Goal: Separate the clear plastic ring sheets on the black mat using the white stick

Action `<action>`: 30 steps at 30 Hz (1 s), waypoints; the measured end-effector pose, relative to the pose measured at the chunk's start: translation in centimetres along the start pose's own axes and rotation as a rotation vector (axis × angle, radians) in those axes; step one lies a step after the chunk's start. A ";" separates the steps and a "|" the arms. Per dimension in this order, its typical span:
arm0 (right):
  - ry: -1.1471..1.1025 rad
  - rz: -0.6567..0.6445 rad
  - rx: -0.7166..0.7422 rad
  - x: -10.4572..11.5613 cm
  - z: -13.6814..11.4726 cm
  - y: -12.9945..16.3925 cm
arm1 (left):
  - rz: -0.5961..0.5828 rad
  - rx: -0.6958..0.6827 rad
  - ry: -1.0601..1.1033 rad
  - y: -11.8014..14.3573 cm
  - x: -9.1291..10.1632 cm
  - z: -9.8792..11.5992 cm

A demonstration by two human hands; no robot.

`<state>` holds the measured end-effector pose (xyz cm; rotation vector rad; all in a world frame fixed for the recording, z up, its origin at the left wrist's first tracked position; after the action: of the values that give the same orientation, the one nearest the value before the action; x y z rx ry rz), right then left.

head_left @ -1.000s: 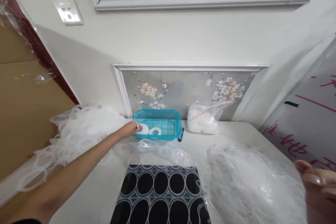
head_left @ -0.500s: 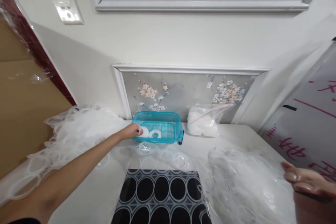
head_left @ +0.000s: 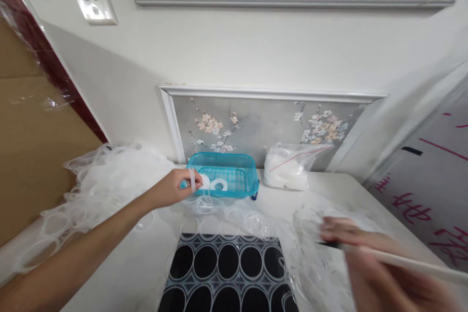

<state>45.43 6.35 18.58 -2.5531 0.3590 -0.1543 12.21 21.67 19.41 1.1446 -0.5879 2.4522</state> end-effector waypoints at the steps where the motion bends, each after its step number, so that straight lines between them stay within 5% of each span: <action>1: -0.040 -0.104 -0.007 -2.8 -1.2 -0.1 | -0.029 -0.032 0.029 0.5 -0.8 1.4; 4: -0.221 -0.290 -0.139 -9.2 -1.9 0.9 | -0.113 -0.104 0.159 1.7 -3.0 4.8; 8: -0.318 -0.422 -0.378 -13.2 0.6 3.5 | -0.183 -0.030 0.427 2.6 -5.0 5.9; 12: -0.368 -0.427 -0.453 -14.1 1.9 3.5 | -0.282 0.026 0.743 3.0 -6.5 5.2; 17: -0.489 -0.379 -0.475 -14.1 2.4 2.0 | -0.149 0.138 1.193 3.4 -7.4 3.9; 27: -0.638 -0.322 -0.634 -14.2 4.5 2.7 | -0.149 0.128 1.644 5.2 -8.4 6.0; 30: -0.625 -0.321 -0.629 -13.7 4.6 2.4 | -0.157 0.063 1.570 5.8 -8.1 6.0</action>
<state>32.62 10.68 12.89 -3.0618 -0.2954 0.7367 18.04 12.44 15.31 -0.8076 0.0974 2.3366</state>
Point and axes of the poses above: each hand's wrist, its own y-axis away from the middle knuckle, its own x-axis out of the back of the hand, z = x × y, the point moved 6 cm from there along -y, towards the middle knuckle, and after that the axes turned 1 degree about z, right-handed, at the moved point
